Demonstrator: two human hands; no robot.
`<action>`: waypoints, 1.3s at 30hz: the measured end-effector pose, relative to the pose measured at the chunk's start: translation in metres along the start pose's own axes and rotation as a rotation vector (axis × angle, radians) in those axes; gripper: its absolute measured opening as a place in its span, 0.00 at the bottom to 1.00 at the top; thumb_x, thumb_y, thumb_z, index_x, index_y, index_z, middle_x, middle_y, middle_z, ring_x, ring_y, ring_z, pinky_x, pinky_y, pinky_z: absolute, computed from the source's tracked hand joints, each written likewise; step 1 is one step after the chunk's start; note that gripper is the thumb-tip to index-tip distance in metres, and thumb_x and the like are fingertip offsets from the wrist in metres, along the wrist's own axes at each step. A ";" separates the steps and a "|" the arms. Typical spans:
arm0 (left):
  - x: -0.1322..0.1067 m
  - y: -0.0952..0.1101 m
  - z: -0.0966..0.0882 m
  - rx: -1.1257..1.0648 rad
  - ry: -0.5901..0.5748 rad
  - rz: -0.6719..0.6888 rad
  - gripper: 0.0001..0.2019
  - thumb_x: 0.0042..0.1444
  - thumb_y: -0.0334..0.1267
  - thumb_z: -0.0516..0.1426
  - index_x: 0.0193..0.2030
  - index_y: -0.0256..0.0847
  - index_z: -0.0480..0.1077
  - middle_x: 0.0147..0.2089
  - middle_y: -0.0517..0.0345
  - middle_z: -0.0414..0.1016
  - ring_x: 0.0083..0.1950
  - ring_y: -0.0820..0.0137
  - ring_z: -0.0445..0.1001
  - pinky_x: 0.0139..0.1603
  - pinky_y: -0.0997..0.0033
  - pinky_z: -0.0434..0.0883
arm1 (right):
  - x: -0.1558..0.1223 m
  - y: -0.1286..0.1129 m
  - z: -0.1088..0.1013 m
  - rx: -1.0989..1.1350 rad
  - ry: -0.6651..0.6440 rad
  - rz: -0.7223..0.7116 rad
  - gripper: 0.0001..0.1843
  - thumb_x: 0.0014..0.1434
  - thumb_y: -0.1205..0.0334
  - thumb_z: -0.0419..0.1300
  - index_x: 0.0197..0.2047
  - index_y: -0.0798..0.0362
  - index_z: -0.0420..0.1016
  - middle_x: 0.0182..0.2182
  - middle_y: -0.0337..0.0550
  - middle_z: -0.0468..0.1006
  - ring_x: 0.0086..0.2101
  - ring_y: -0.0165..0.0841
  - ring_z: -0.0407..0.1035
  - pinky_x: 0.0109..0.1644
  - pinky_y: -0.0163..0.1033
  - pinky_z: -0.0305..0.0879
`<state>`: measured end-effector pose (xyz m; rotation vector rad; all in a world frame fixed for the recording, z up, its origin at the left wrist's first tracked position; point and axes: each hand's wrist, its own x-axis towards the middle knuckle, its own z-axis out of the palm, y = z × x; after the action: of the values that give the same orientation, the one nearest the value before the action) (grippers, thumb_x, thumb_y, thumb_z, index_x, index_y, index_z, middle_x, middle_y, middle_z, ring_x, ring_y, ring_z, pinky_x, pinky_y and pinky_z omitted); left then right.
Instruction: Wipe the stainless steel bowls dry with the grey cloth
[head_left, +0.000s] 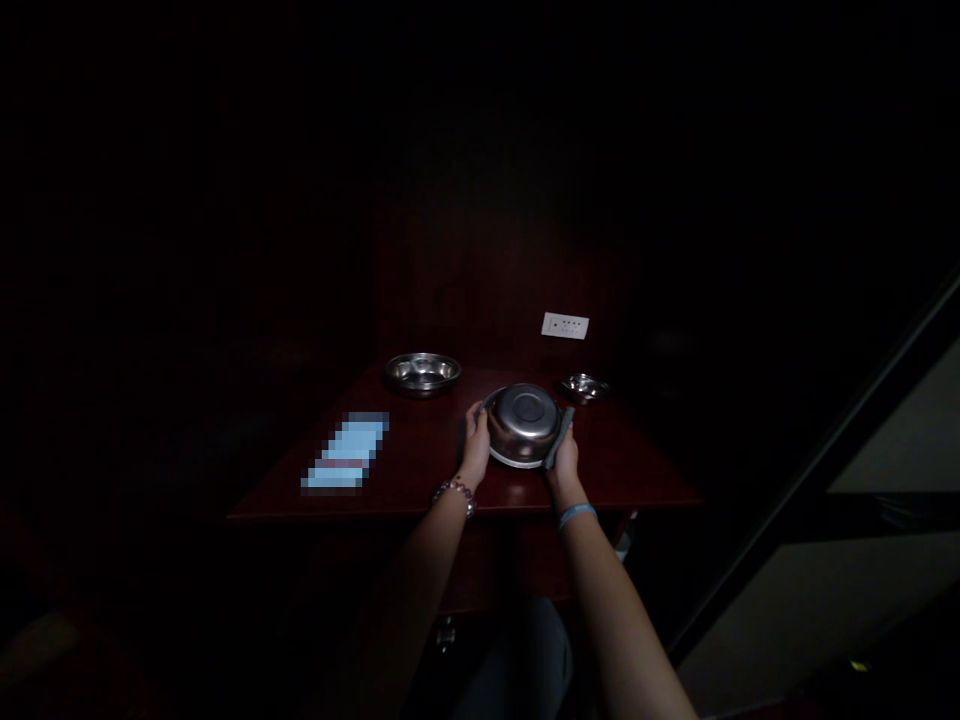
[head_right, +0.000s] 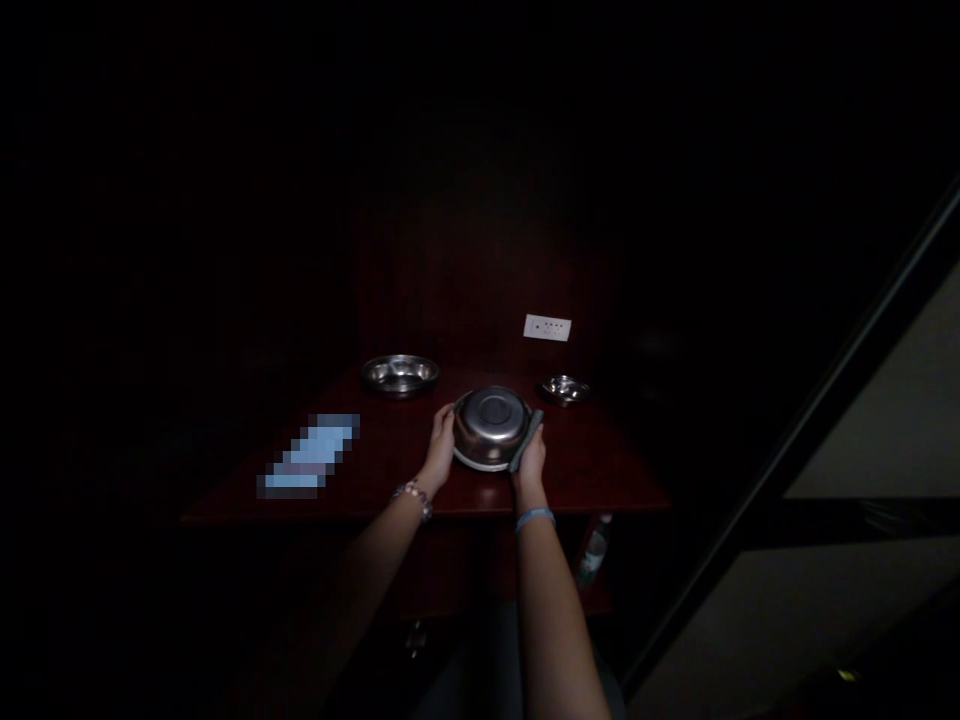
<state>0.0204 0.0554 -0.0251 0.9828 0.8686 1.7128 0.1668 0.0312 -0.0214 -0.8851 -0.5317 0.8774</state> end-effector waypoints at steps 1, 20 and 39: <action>-0.001 0.001 0.000 0.007 -0.009 0.008 0.16 0.66 0.46 0.54 0.57 0.45 0.66 0.62 0.49 0.72 0.64 0.62 0.70 0.70 0.57 0.61 | 0.000 0.000 0.000 0.017 0.001 0.005 0.26 0.66 0.43 0.53 0.50 0.55 0.80 0.46 0.46 0.85 0.49 0.37 0.78 0.57 0.42 0.72; 0.002 0.002 -0.003 0.002 -0.007 0.027 0.14 0.63 0.41 0.55 0.53 0.41 0.71 0.59 0.49 0.75 0.62 0.61 0.72 0.69 0.55 0.62 | 0.003 0.003 0.002 0.053 0.026 0.035 0.25 0.65 0.43 0.54 0.49 0.54 0.81 0.46 0.45 0.85 0.49 0.38 0.79 0.56 0.42 0.73; 0.003 0.003 -0.002 -0.027 -0.025 0.062 0.14 0.62 0.42 0.58 0.51 0.40 0.72 0.57 0.48 0.77 0.61 0.62 0.73 0.69 0.55 0.63 | -0.001 -0.001 0.005 0.065 0.011 0.053 0.26 0.67 0.46 0.50 0.52 0.56 0.79 0.49 0.47 0.84 0.49 0.36 0.79 0.56 0.40 0.73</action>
<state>0.0167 0.0568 -0.0231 1.0206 0.8042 1.7563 0.1635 0.0321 -0.0182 -0.8478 -0.4700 0.9328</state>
